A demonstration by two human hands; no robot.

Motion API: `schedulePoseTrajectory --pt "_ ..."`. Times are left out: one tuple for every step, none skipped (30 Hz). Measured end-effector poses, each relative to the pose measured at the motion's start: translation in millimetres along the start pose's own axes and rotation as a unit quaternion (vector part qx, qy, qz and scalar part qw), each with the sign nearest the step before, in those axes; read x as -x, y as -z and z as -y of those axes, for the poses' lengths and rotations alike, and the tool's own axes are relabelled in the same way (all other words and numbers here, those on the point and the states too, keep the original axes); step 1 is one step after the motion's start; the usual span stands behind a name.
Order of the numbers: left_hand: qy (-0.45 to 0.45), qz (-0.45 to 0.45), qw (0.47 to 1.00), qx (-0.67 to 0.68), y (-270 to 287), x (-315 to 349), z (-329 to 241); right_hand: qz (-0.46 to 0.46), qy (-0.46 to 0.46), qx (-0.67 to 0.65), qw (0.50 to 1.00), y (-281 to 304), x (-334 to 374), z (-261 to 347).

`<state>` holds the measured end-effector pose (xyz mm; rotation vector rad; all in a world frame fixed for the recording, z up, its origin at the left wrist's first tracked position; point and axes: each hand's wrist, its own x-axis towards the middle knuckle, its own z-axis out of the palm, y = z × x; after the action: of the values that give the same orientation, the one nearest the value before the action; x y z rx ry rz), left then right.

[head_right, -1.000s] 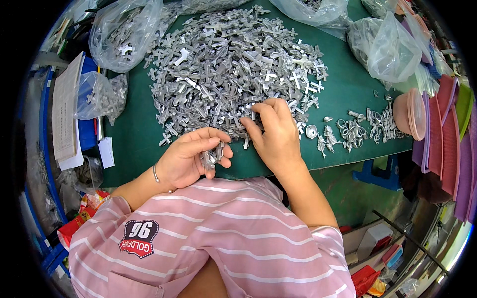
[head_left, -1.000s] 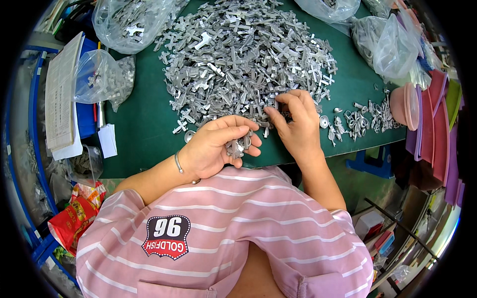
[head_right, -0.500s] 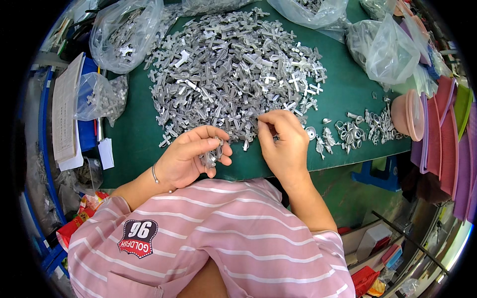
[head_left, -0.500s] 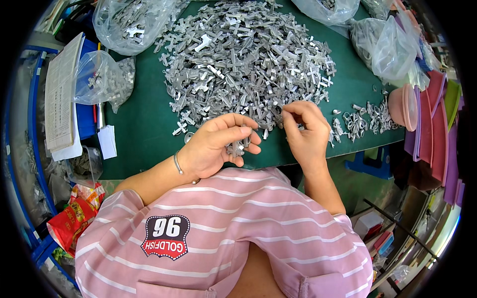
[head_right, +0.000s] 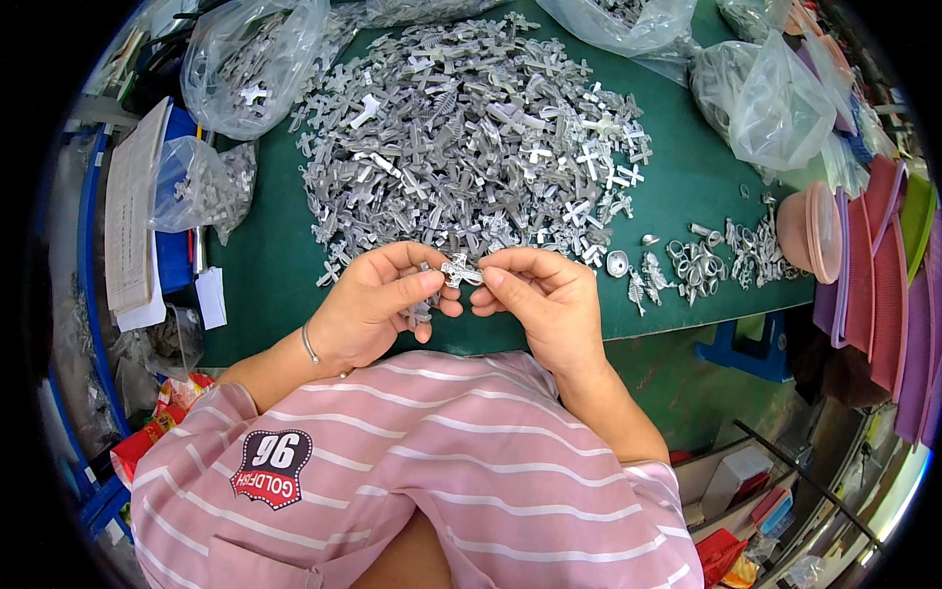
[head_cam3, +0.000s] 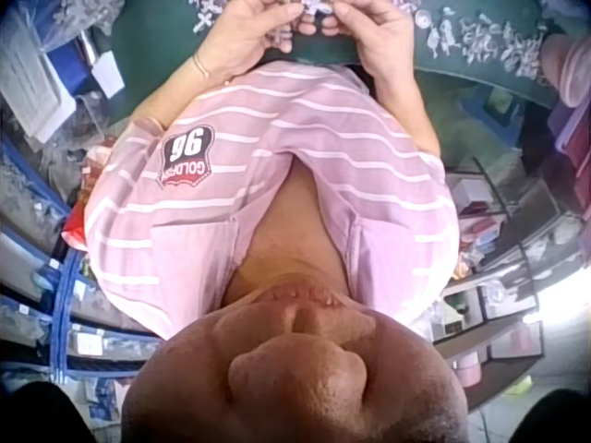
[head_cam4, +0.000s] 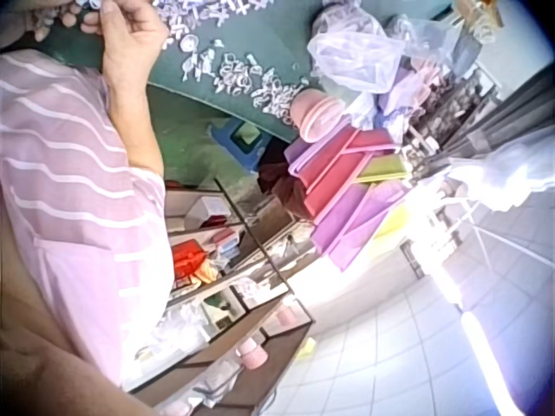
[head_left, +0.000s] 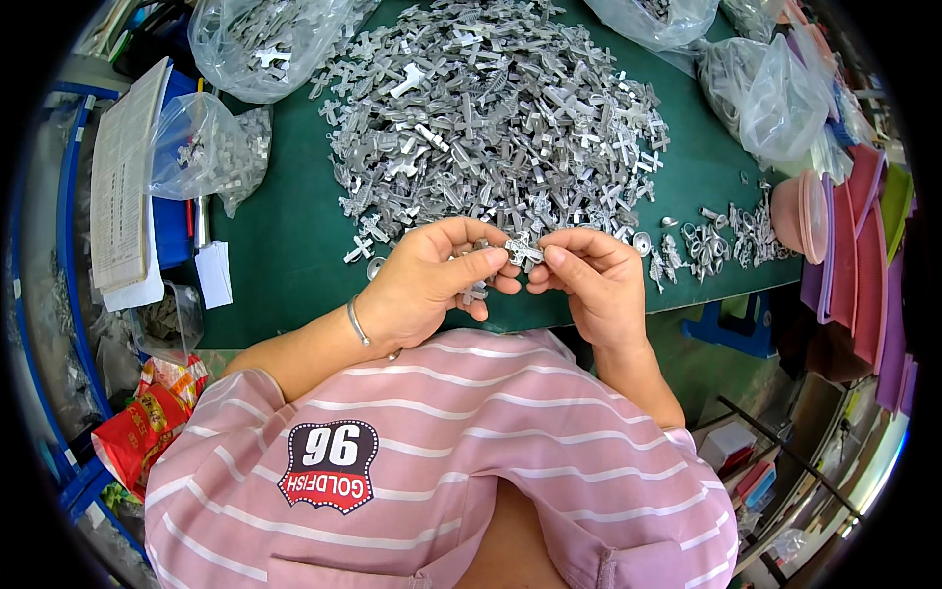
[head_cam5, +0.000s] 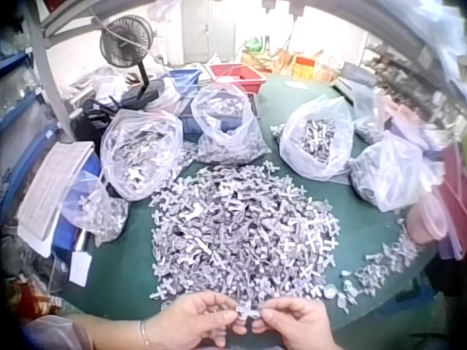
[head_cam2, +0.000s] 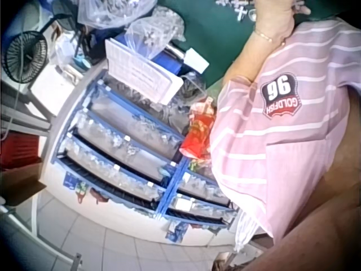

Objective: The person sits at a green workbench and assembles small silver metal components by hand. They pick up cross-shaped pieces and cylindrical parts from a large pile, fit them together, and place the finished assemblies into a clear plastic bag. The process is repetitive, involving continuous picking, fitting, and bagging of the hardware.

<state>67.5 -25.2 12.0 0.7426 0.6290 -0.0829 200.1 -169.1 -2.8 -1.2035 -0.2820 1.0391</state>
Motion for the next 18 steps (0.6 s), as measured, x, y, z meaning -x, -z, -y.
schedulePoseTrajectory --pt "0.0 -0.001 1.0 0.001 0 0 0 0.0 0.003 0.001 1.0 0 0 0" --pt "-0.002 -0.004 1.0 0.004 -1 0 0 0.001 0.006 0.002 1.0 0 1 1" --pt "-0.004 -0.008 1.0 0.007 -1 0 1 0.002 0.016 0.005 1.0 0 1 0" --pt "-0.006 -0.011 1.0 0.01 -2 0 1 0.002 0.026 0.008 1.0 0 1 -1" --pt "-0.005 -0.011 1.0 0.011 -2 0 1 0.003 0.037 0.011 0.999 0 2 -1" --pt "-0.005 -0.011 1.0 0.011 -2 0 1 0.004 0.042 0.011 0.999 0 2 -2" --pt "-0.005 -0.011 1.0 0.012 -2 -1 2 0.006 0.047 0.011 0.999 0 3 -2" --pt "-0.001 -0.007 1.0 0.012 -1 -1 2 0.007 0.052 0.012 0.999 0 3 -2" --pt "0.002 -0.003 1.0 0.012 -1 -1 2 0.003 0.046 0.01 0.999 0 4 -2" --pt "0.006 0.002 1.0 0.012 0 -1 2 -0.001 0.041 0.009 0.999 0 5 -2" --pt "0.003 0.003 1.0 0.011 1 -1 3 -0.004 0.035 0.007 0.999 0 5 -2" --pt "0.0 0.004 1.0 0.01 2 -1 4 -0.006 0.103 0.086 0.991 -1 6 -3" --pt "-0.004 0.005 1.0 0.01 2 -2 5 -0.008 0.17 0.165 0.972 -2 7 -4" --pt "0.005 0.008 0.999 0.032 3 -3 6 -0.009 0.235 0.241 0.942 -3 8 -6" --pt "0.015 0.011 0.998 0.055 4 -5 7 0.001 0.36 0.382 0.851 -8 9 2" --pt "0.024 0.013 0.997 0.078 4 -7 7 0.08 0.403 0.375 0.831 -9 7 3" --pt "0.034 0.023 0.995 0.095 5 -7 7 0.158 0.441 0.365 0.805 -9 6 4" --pt "0.045 0.033 0.992 0.112 6 -7 7 0.159 0.437 0.356 0.811 -12 7 4"
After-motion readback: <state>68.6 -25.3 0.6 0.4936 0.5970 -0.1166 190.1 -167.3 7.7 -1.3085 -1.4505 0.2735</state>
